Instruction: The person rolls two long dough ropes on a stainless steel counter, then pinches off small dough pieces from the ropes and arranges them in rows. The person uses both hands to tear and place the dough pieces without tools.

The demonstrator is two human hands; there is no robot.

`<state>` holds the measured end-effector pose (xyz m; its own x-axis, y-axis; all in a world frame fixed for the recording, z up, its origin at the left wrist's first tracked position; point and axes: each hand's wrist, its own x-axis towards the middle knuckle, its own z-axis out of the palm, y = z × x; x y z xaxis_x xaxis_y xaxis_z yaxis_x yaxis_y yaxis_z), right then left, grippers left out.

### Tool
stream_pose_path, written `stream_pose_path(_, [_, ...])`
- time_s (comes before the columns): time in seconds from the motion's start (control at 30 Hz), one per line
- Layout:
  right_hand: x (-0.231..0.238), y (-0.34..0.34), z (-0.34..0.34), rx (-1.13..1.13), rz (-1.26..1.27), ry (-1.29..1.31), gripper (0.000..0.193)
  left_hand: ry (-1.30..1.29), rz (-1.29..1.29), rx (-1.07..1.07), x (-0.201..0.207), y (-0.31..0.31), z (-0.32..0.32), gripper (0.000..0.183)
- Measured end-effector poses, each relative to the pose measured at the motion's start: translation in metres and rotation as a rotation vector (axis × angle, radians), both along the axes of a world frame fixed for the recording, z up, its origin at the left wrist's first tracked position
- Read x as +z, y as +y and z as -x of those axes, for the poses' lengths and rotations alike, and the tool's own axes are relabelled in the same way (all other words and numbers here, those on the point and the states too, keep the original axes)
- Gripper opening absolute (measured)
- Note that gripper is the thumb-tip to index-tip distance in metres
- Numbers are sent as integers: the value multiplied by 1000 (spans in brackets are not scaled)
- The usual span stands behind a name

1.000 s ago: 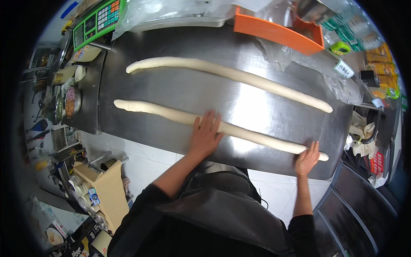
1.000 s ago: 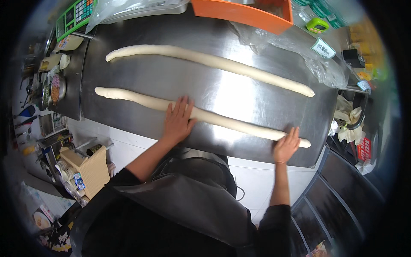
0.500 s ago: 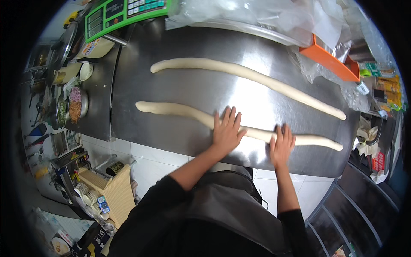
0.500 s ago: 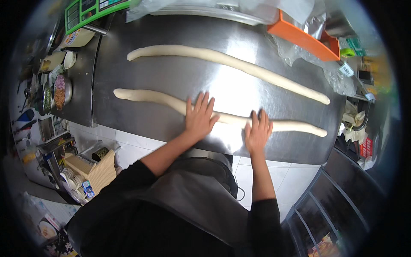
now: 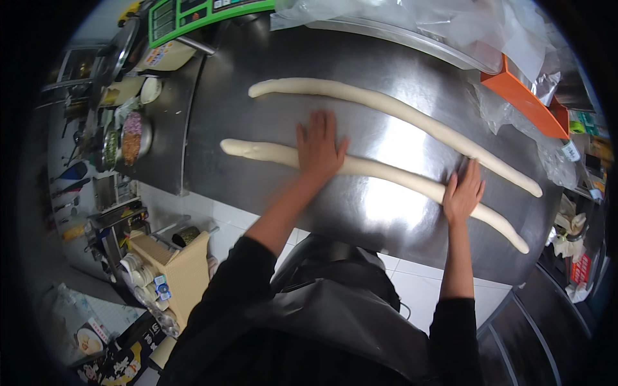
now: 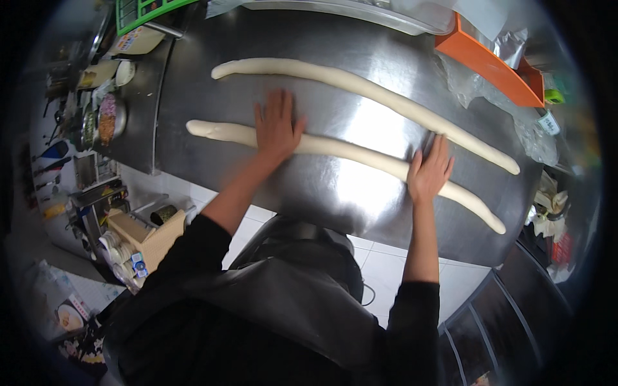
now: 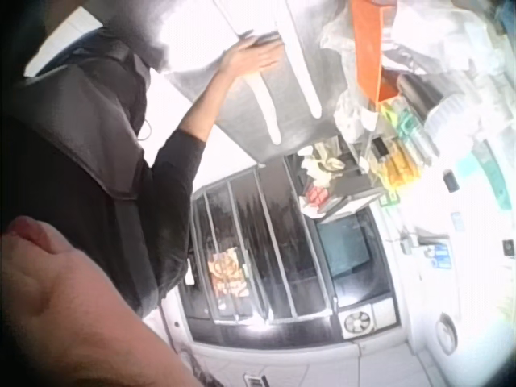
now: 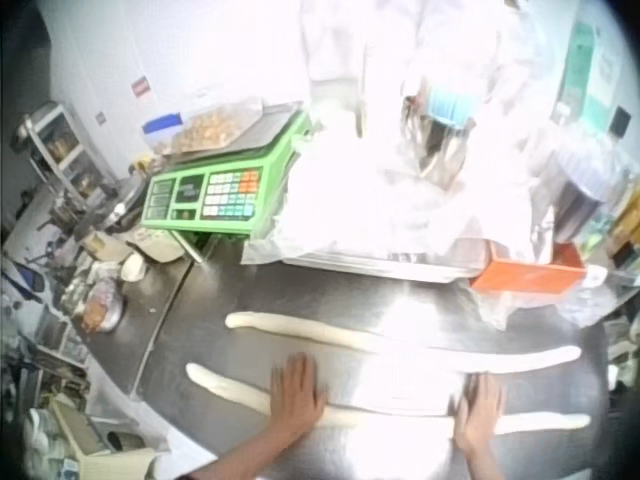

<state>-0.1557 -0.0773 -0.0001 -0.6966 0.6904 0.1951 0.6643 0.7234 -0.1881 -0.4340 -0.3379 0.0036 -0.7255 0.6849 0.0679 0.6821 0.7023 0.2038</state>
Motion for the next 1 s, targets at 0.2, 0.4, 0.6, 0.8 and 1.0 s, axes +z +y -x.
stream_pose_path(0.2, [17,-98,-102,56,103,-172,58,-64,105,-96,21,-128,-76,66])
stream_pose_path(0.4, [-1,-27,-31,-113,-35,-73,58,2,-117,-35,-7,-71,26,62])
stream_pose_path(0.6, [-6,5,-8,-21,-110,-8,54,63,-7,36,12,-83,75,60])
stream_pose_path(0.8, [14,-98,-50,-1,-36,-106,57,-98,98,-105,18,-209,23,63])
stream_pose_path(1.0, [8,-186,97,181,119,-167,58,-107,-139,-76,17,-155,116,69])
